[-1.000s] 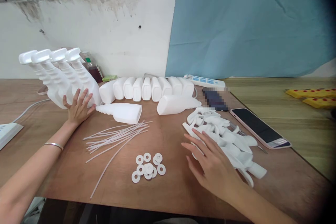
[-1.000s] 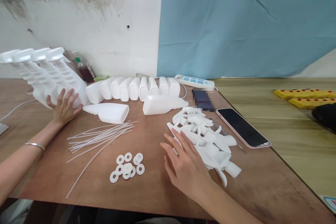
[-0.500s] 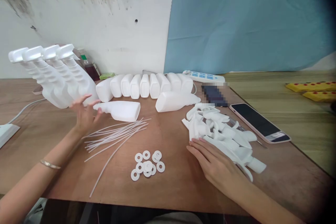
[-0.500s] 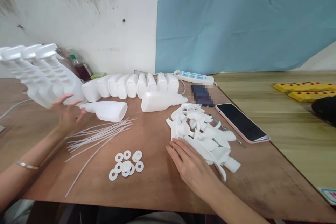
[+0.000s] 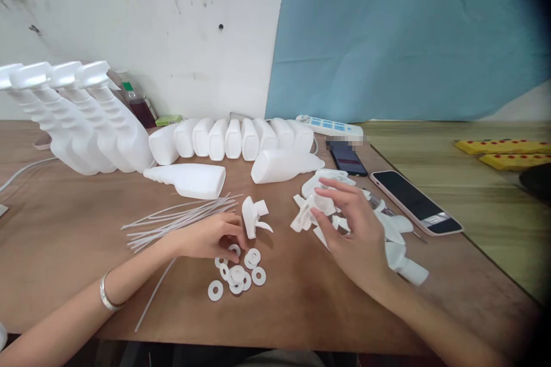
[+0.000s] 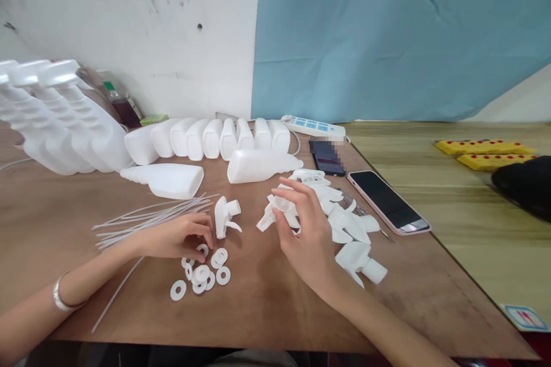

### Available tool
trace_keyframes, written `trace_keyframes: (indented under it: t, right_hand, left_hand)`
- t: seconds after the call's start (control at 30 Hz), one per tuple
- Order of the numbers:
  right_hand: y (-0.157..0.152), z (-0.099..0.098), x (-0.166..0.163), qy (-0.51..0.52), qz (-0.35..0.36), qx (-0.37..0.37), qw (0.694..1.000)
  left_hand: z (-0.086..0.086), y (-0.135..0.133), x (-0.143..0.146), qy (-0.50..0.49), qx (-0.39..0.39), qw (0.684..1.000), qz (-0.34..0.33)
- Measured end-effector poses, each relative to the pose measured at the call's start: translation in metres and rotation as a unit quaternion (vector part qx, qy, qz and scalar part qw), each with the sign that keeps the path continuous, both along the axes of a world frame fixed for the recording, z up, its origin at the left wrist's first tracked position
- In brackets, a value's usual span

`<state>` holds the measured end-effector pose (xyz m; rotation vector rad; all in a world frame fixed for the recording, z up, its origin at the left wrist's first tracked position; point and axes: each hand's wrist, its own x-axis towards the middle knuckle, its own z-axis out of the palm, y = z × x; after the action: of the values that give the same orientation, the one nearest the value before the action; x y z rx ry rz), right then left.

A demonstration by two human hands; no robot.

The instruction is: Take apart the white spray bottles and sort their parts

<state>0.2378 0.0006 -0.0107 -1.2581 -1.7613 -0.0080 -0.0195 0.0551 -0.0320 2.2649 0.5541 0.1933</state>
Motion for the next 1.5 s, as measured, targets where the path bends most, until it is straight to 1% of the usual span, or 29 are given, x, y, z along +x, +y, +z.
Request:
trace_keyframes:
  t: [0.07,0.1,0.17,0.23,0.27,0.33,0.43,0.53,0.63,0.73,0.77,0.83,0.93,1.07,1.17,1.23,1.33,1.43,1.5]
  right_hand:
    - [-0.002,0.01,-0.007,0.048,0.033,0.019,0.998]
    - [-0.002,0.013,-0.012,0.065,0.068,0.02,0.995]
    - [-0.001,0.017,-0.027,0.079,0.158,0.007,0.984]
    - [0.006,0.015,-0.044,0.078,0.248,-0.022,0.965]
    - [0.01,0.012,-0.053,0.078,0.279,-0.039,0.956]
    - [0.021,0.003,-0.07,0.095,0.314,-0.088,0.941]
    - [0.035,-0.014,-0.085,0.158,0.316,-0.167,0.92]
    - [0.039,-0.025,-0.082,0.175,0.315,-0.209,0.909]
    - [0.039,-0.031,-0.063,0.098,0.339,-0.222,0.909]
    - [0.044,-0.03,-0.037,0.005,0.343,-0.187,0.92]
    - [0.046,-0.029,-0.03,-0.011,0.337,-0.184,0.923]
    - [0.048,-0.026,-0.019,-0.012,0.317,-0.209,0.925]
    - [0.04,-0.022,-0.02,0.027,0.297,-0.251,0.921]
    - [0.021,-0.028,-0.043,0.094,0.339,-0.251,0.902]
    - [0.011,-0.036,-0.059,0.162,0.337,-0.254,0.892]
    - [0.008,-0.041,-0.065,0.208,0.323,-0.263,0.885]
    - [0.006,-0.046,-0.068,0.239,0.304,-0.282,0.878]
    - [0.006,-0.048,-0.067,0.25,0.318,-0.302,0.863]
    - [0.007,-0.049,-0.066,0.271,0.337,-0.316,0.844]
  left_hand:
    - [-0.001,0.002,-0.003,0.002,-0.022,1.0,0.011]
    - [-0.002,0.002,-0.004,0.006,-0.024,1.0,0.017]
    - [-0.002,0.003,-0.005,0.013,-0.021,0.999,0.032]
    - [-0.003,0.003,-0.005,0.016,-0.03,0.998,0.048]
    - [-0.004,0.002,-0.005,0.016,-0.04,0.998,0.054]
    - [-0.005,0.002,-0.006,0.008,-0.059,0.996,0.061]
    - [-0.007,0.002,-0.007,-0.005,-0.068,0.996,0.062]
    - [-0.007,0.003,-0.009,0.001,-0.069,0.995,0.065]
    - [-0.009,0.003,-0.011,0.009,-0.045,0.997,0.065]
    - [-0.012,0.003,-0.01,-0.022,-0.032,0.997,0.063]
    - [-0.013,0.003,-0.01,-0.037,-0.032,0.996,0.068]
    - [-0.016,0.003,-0.008,-0.073,-0.045,0.992,0.092]
    - [-0.017,0.001,-0.006,-0.129,-0.102,0.976,0.143]
    - [-0.015,-0.005,-0.002,-0.208,-0.201,0.939,0.187]
    - [-0.01,-0.01,-0.001,-0.226,-0.245,0.914,0.232]
    - [-0.008,-0.013,0.001,-0.222,-0.255,0.906,0.255]
    - [-0.011,-0.018,0.006,-0.226,-0.257,0.902,0.262]
    - [-0.018,-0.023,0.012,-0.229,-0.244,0.894,0.296]
    - [-0.021,-0.025,0.014,-0.218,-0.207,0.894,0.331]
